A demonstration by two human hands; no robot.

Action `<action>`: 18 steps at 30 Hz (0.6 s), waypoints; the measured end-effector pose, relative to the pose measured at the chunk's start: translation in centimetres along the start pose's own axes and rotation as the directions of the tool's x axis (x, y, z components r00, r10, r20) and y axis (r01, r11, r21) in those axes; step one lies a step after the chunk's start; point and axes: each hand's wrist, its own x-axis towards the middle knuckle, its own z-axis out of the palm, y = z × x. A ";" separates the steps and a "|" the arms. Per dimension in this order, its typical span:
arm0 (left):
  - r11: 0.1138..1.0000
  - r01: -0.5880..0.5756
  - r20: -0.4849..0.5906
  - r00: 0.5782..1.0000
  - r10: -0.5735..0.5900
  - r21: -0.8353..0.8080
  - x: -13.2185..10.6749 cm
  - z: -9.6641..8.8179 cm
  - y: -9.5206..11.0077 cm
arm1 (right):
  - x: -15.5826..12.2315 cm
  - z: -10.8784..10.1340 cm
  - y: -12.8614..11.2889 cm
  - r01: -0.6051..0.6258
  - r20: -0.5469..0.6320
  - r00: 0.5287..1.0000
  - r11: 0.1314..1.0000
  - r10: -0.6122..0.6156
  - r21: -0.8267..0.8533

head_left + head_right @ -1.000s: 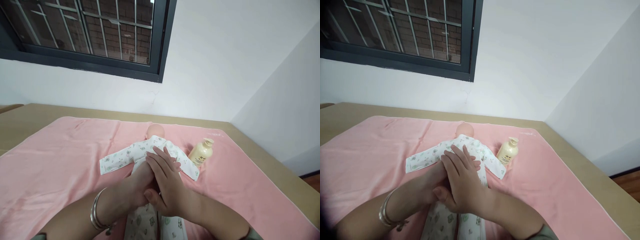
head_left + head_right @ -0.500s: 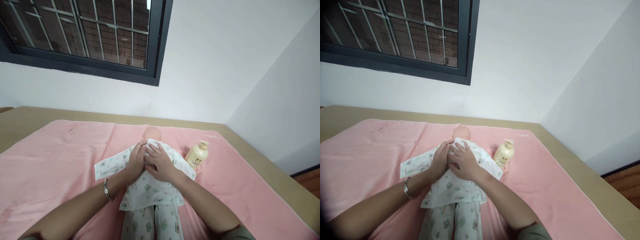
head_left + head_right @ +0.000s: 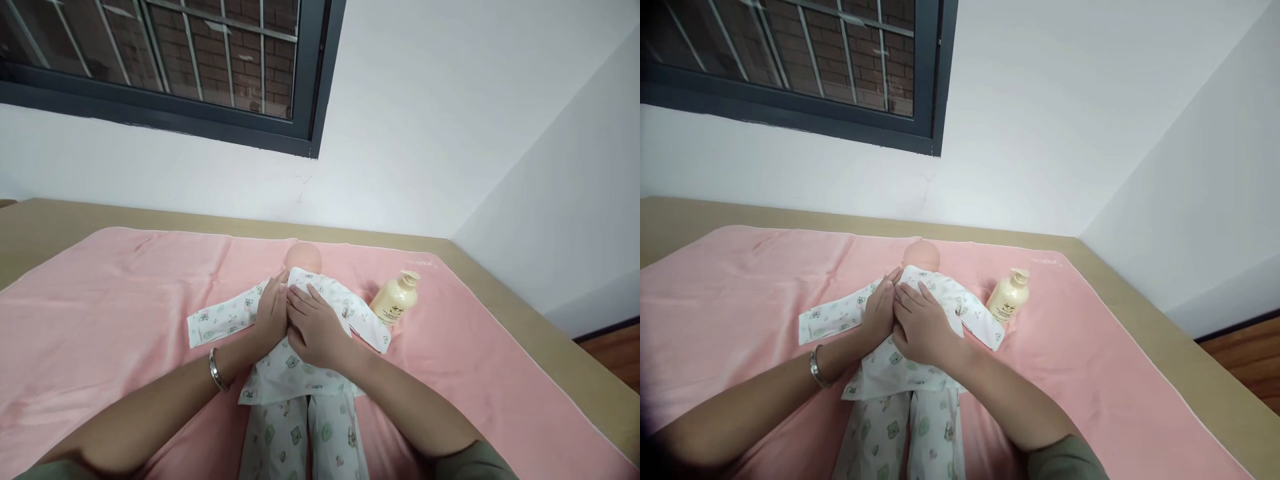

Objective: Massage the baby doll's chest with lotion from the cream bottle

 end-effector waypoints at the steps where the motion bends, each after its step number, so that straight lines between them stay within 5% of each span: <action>1: 1.000 -0.003 0.000 1.000 0.003 0.003 -0.1 0.0 0.0 | 0.1 0.1 0.1 -0.032 -0.017 0.999 0.999 0.032 0.003; 6: 0.998 -0.018 0.011 1.000 0.017 0.066 -0.2 0.0 0.0 | 1.0 -0.1 2.4 -0.362 -0.036 0.932 0.930 0.361 -0.056; 12: 0.996 -0.066 -0.007 0.998 0.067 0.055 -0.4 0.0 -0.5 | -0.1 -0.9 -1.0 -0.228 0.036 0.971 0.963 0.235 -0.146; 15: 0.992 -0.095 0.003 0.996 0.095 0.081 -0.6 -0.1 -0.7 | -0.8 -1.5 -2.2 -0.339 0.037 0.936 0.926 0.350 -0.167; 18: 0.979 -0.126 0.036 0.992 0.122 0.163 -0.7 0.0 -0.9 | -0.2 -1.8 -0.8 -0.416 0.053 0.901 0.893 0.430 -0.172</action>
